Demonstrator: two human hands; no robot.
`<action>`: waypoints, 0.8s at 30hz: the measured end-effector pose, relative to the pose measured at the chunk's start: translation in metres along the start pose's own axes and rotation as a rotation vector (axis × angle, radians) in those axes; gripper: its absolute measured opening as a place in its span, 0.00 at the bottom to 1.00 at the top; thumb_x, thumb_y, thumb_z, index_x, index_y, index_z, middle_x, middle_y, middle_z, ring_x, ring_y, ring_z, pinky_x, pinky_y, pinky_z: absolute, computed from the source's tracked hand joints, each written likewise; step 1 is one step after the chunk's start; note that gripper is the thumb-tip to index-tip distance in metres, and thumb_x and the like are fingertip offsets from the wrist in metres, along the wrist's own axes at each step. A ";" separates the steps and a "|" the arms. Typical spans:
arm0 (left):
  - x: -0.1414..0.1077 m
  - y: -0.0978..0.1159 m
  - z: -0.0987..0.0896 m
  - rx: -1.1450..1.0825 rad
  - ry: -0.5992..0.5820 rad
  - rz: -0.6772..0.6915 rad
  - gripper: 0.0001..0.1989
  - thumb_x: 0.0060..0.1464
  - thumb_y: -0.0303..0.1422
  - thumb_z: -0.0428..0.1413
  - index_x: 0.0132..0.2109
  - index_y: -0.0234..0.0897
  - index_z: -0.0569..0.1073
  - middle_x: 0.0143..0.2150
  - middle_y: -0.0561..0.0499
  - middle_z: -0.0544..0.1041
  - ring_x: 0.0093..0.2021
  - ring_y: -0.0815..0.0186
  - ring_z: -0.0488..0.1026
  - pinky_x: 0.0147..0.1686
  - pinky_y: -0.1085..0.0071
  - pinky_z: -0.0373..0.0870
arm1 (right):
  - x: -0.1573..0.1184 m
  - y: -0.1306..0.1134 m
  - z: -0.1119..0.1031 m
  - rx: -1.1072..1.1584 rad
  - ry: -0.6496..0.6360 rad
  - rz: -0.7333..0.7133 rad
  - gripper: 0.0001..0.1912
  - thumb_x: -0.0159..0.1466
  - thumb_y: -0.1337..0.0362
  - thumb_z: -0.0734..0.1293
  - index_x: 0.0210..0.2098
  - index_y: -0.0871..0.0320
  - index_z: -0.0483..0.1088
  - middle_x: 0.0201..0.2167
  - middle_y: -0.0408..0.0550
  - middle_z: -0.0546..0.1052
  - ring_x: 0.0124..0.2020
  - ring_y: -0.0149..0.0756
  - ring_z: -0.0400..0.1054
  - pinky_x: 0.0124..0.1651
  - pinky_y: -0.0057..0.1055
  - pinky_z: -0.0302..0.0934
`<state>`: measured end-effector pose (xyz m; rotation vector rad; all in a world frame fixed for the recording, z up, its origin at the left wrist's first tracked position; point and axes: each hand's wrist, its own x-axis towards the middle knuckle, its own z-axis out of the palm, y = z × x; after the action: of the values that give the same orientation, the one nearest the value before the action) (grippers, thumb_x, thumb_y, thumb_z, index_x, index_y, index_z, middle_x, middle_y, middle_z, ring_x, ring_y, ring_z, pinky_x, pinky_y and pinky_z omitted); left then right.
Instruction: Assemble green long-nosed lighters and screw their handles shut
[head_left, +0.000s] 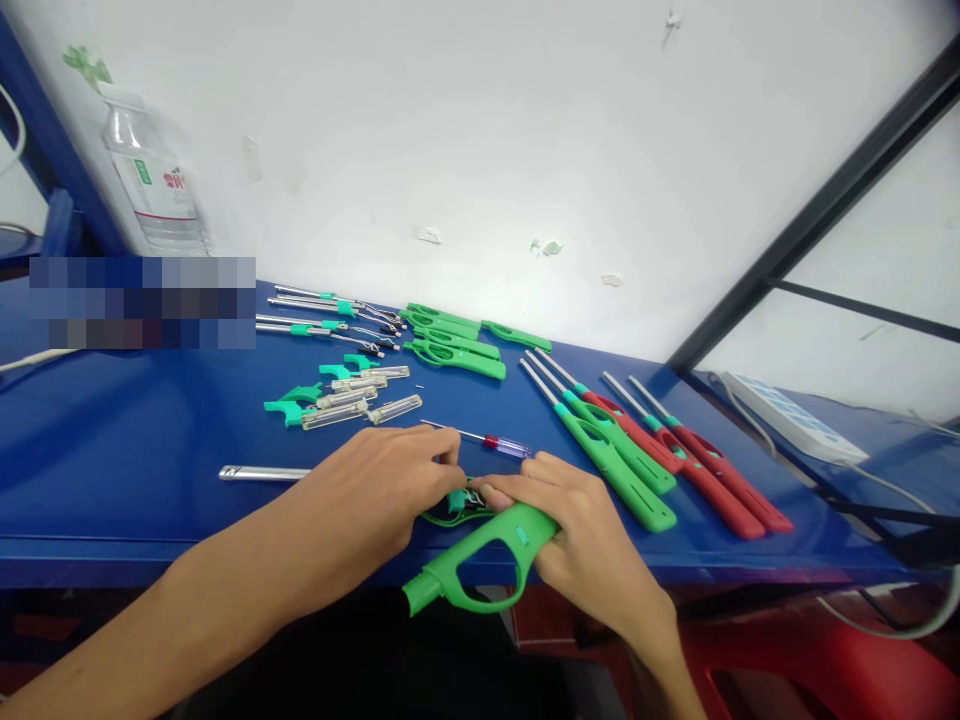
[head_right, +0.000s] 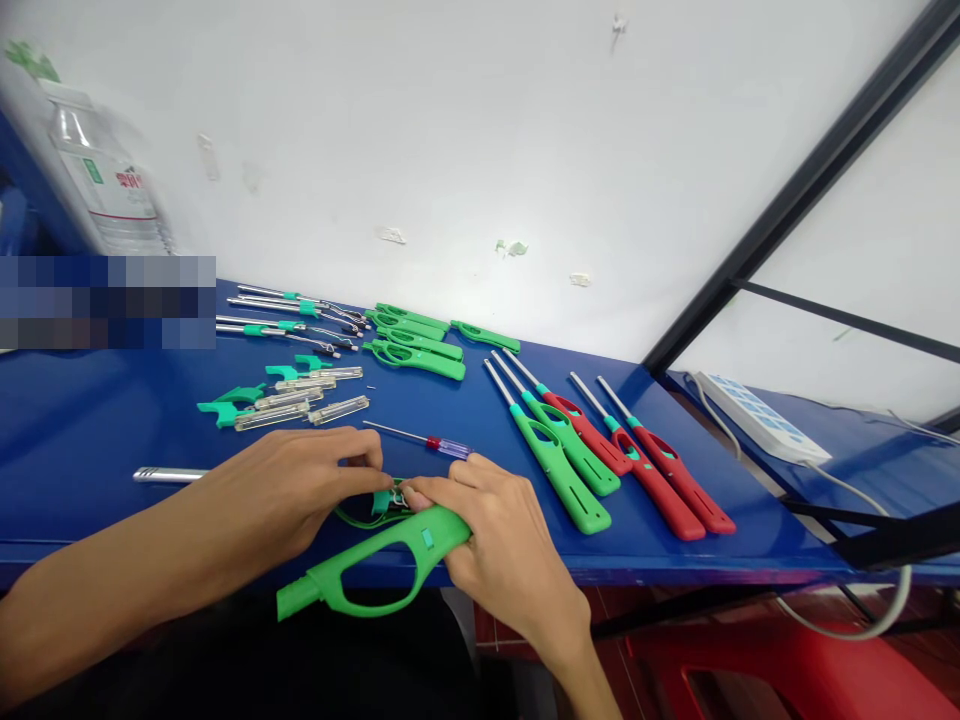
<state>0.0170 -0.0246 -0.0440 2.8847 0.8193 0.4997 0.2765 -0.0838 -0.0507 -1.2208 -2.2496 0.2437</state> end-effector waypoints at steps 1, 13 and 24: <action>0.000 0.000 0.001 0.003 0.002 0.001 0.33 0.52 0.09 0.50 0.54 0.49 0.81 0.48 0.54 0.78 0.41 0.61 0.74 0.36 0.60 0.59 | 0.000 0.000 0.000 -0.006 0.002 -0.004 0.20 0.73 0.76 0.66 0.52 0.50 0.85 0.29 0.42 0.72 0.33 0.41 0.65 0.36 0.38 0.53; 0.003 0.013 -0.010 0.012 0.001 -0.047 0.24 0.58 0.12 0.50 0.48 0.42 0.82 0.48 0.49 0.79 0.38 0.61 0.75 0.34 0.63 0.63 | 0.002 -0.003 0.002 0.126 0.344 0.041 0.08 0.72 0.68 0.73 0.48 0.49 0.79 0.35 0.39 0.80 0.33 0.37 0.73 0.39 0.34 0.64; 0.006 0.014 -0.011 0.033 0.077 0.003 0.15 0.74 0.25 0.52 0.47 0.41 0.85 0.43 0.49 0.83 0.37 0.61 0.80 0.34 0.64 0.68 | -0.001 0.008 0.012 0.115 0.431 0.268 0.14 0.81 0.52 0.64 0.62 0.48 0.65 0.53 0.48 0.79 0.53 0.43 0.76 0.55 0.38 0.70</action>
<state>0.0244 -0.0332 -0.0291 2.9135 0.8425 0.6071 0.2763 -0.0792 -0.0640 -1.3627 -1.6843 0.1863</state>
